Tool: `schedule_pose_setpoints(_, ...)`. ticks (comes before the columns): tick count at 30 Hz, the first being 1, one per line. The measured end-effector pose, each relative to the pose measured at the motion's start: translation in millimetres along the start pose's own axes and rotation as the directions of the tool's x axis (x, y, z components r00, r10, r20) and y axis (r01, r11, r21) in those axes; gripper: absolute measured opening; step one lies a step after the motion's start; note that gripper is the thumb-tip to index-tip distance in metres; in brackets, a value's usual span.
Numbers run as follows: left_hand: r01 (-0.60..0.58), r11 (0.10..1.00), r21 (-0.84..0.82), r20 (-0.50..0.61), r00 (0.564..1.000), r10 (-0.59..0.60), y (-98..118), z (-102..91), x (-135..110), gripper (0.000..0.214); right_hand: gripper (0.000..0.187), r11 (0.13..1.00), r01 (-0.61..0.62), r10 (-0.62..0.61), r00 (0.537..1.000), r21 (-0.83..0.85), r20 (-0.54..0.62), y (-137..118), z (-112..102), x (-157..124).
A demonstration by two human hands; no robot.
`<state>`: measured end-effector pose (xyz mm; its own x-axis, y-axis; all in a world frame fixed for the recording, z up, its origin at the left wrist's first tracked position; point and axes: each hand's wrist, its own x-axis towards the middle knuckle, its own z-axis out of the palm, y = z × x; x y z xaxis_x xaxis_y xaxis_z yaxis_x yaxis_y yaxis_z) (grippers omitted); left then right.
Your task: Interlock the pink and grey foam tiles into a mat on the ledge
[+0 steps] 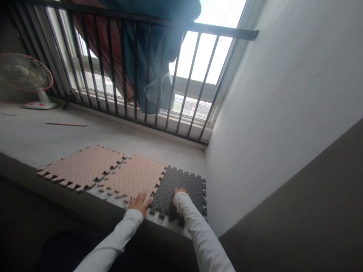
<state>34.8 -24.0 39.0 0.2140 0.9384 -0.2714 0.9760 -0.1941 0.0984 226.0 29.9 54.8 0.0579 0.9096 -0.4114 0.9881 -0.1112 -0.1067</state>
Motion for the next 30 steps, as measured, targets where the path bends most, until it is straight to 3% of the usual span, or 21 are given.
schedule_pose_setpoints(2,-0.026,0.999,-0.029,0.023,0.999,0.027,-4,5.3,3,0.057,0.076,0.990,0.137,-0.138,0.990,0.021,0.038,-31,9,-3)
schedule_pose_setpoints(5,-0.029,0.994,-0.106,0.085,0.996,0.038,-12,16.9,5,0.057,0.071,0.913,0.402,-0.405,0.914,0.063,0.034,-66,33,-10)
schedule_pose_setpoints(7,-0.034,0.991,-0.127,0.074,0.996,0.043,-17,26.0,5,0.057,0.064,0.891,0.449,-0.449,0.894,0.063,-0.016,-78,48,-14)
schedule_pose_setpoints(11,-0.047,0.987,-0.151,0.016,0.999,0.050,-21,36.5,3,0.053,0.058,0.904,0.423,-0.418,0.905,0.055,-0.084,-82,52,-13)
schedule_pose_setpoints(15,-0.058,0.980,-0.189,-0.002,0.998,0.059,-18,24.6,5,0.047,0.061,0.919,0.394,-0.393,0.919,0.008,-0.035,-83,32,-1)
schedule_pose_setpoints(20,-0.052,0.981,-0.186,0.141,0.987,0.079,-16,3.5,14,0.050,0.068,0.956,0.293,-0.293,0.955,-0.005,-0.041,-82,33,17)
schedule_pose_setpoints(26,-0.072,0.979,-0.190,0.188,0.976,0.109,-17,-1.9,21,0.048,0.067,0.984,0.176,-0.173,0.977,0.016,-0.127,-84,27,41)
schedule_pose_setpoints(30,-0.071,0.976,-0.206,0.207,0.972,0.115,-18,-3.6,21,0.049,0.071,0.989,0.146,-0.147,0.988,-0.036,-0.044,-89,11,55)
